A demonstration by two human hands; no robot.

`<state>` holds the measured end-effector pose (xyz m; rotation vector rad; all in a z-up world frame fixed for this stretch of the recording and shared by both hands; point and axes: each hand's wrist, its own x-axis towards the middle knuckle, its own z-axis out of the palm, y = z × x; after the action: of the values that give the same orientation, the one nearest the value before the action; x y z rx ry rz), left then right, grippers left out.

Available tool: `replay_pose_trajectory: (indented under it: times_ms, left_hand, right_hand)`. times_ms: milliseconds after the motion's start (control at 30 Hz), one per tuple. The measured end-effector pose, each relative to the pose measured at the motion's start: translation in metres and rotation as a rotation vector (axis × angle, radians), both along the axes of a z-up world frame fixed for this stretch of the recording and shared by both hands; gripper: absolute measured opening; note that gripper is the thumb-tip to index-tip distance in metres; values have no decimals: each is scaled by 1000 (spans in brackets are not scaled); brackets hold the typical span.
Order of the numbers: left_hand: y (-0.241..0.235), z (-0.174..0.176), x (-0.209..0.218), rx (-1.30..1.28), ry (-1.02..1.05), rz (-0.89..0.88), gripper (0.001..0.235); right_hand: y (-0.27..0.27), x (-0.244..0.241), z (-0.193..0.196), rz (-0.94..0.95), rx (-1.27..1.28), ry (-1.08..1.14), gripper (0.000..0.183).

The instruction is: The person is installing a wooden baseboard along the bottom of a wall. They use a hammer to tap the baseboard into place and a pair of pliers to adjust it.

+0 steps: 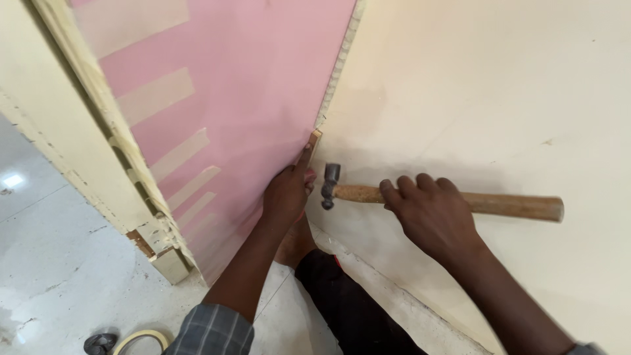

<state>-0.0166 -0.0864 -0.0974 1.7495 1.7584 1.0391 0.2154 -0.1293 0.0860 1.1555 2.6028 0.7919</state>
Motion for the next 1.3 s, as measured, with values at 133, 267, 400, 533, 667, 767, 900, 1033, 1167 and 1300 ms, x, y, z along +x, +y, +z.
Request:
replay_pose_trajectory:
  times_ms: [133, 267, 400, 533, 667, 767, 900, 1033, 1167, 1300]
  left_hand:
    - [6, -15, -3, 64, 195, 50, 71]
    - [10, -20, -3, 41, 65, 34, 58]
    - [9, -10, -4, 153, 105, 65, 58]
    - [12, -4, -6, -278, -241, 81, 34]
    - [6, -11, -3, 131, 170, 67, 76]
    - [8, -14, -2, 105, 201, 73, 85]
    - [6, -11, -3, 3, 186, 50, 80]
    - [5, -7, -3, -14, 110, 54, 55]
    - [5, -7, -1, 23, 125, 53, 66]
    - [4, -9, 0, 46, 112, 80, 71]
  right_hand:
    - [19, -24, -12, 186, 64, -269, 39]
    - [33, -32, -41, 200, 78, -386, 22]
    - [37, -32, -71, 187, 181, -264, 34]
    - [34, -27, -94, -16, 128, -81, 32]
    - [35, -25, -106, -46, 122, -34, 28]
    - [37, -25, -105, -23, 114, -13, 29]
    - [32, -27, -96, -82, -40, 23, 17]
    - [23, -29, -89, -52, -130, -54, 12]
    - [26, -27, -81, -17, -133, -90, 12]
    - [32, -27, -79, -12, -110, -77, 12]
